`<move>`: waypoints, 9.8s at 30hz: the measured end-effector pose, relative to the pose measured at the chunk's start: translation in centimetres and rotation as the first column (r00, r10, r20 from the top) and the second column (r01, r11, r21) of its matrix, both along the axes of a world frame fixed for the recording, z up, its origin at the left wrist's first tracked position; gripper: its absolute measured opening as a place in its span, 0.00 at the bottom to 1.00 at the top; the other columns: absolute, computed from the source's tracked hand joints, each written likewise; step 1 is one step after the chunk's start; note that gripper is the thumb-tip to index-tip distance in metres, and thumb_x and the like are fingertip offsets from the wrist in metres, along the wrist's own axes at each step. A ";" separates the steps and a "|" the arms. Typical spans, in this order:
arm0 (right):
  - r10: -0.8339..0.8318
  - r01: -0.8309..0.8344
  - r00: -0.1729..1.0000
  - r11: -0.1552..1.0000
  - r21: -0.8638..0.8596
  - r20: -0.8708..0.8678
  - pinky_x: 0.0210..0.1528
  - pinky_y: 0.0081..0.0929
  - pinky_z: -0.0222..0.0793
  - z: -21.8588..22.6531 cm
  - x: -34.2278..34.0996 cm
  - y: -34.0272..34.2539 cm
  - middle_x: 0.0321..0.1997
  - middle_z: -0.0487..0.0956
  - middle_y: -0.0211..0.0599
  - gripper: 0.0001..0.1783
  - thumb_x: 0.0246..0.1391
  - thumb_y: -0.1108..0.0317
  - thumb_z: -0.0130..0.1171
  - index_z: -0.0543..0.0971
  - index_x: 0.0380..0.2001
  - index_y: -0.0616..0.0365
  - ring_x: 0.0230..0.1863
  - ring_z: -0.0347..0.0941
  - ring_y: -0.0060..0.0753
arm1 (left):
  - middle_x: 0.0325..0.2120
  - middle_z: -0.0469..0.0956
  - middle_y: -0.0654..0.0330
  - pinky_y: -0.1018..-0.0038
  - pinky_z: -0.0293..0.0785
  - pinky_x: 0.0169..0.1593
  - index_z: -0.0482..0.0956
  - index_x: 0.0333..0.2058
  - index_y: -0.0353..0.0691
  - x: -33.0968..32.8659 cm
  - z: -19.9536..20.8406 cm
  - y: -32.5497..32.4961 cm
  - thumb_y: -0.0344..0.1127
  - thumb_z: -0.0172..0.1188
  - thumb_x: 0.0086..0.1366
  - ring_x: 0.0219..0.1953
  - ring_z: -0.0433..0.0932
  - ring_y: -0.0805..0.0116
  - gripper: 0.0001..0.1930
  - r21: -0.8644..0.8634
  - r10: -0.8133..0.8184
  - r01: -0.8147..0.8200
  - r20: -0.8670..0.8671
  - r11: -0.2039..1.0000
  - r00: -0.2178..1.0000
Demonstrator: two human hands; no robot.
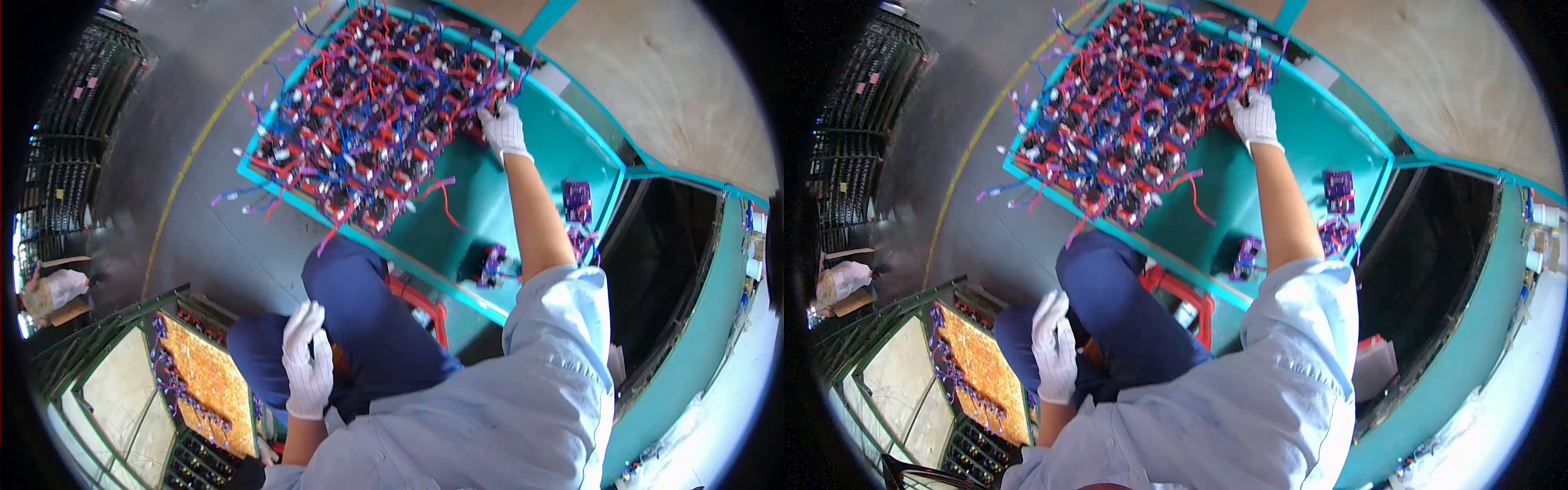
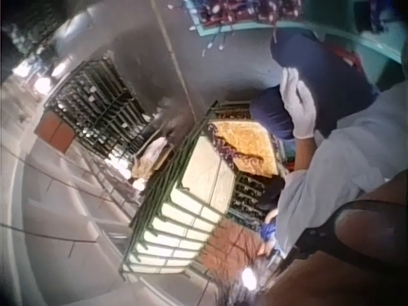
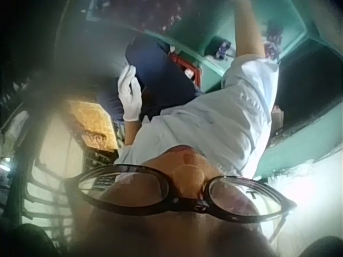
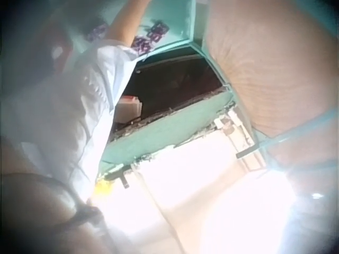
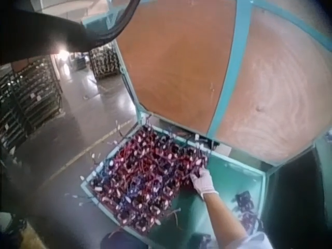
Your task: The person assembles components onto purple circuit boards by hand, connecting wires and other components.
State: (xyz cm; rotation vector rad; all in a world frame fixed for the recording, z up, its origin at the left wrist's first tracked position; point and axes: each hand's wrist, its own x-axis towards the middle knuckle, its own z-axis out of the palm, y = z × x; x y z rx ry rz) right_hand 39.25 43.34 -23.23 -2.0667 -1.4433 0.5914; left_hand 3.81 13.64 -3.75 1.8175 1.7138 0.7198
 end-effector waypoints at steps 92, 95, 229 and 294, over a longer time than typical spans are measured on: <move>0.990 -0.854 0.057 0.116 0.507 -0.131 0.28 0.22 0.66 28.8 -25.9 -32.0 0.26 0.75 0.37 0.10 0.49 0.80 0.47 0.72 0.35 0.58 0.25 0.72 0.32 | 0.37 0.72 0.53 0.63 0.72 0.39 0.58 0.52 0.38 -2.8 -0.6 -13.1 0.45 0.54 0.56 0.38 0.74 0.61 0.29 0.173 -0.005 0.273 0.853 0.946 -0.522; 0.810 -0.868 0.106 0.358 0.345 -0.576 0.16 0.19 0.62 27.7 -25.5 -31.5 0.19 0.74 0.31 0.09 0.50 0.77 0.46 0.74 0.34 0.58 0.14 0.68 0.21 | 0.41 0.69 0.61 0.73 0.71 0.40 0.54 0.56 0.46 -2.8 -1.3 -13.1 0.27 0.57 0.54 0.39 0.71 0.74 0.32 0.003 -0.014 0.048 0.974 0.999 0.226; 0.649 -0.777 0.240 0.574 0.258 -0.722 0.49 0.20 0.58 20.9 -24.3 -33.0 0.38 0.71 0.31 0.38 0.38 0.56 0.64 0.64 0.52 0.60 0.42 0.65 0.23 | 0.39 0.72 0.53 0.77 0.67 0.41 0.73 0.39 0.36 -4.6 -0.4 -10.6 0.41 0.40 0.65 0.34 0.73 0.72 0.16 -0.113 0.122 -0.471 0.992 0.875 -0.013; 0.809 -0.632 0.585 0.494 0.597 -0.050 0.34 0.26 0.67 26.1 -25.5 -35.0 0.31 0.73 0.42 0.19 0.36 0.65 0.66 0.72 0.32 0.60 0.30 0.71 0.38 | 0.24 0.73 0.62 0.81 0.68 0.35 0.71 0.36 0.34 -2.2 3.6 -12.8 0.35 0.45 0.63 0.26 0.71 0.75 0.11 -0.030 0.238 -0.565 0.924 0.825 0.299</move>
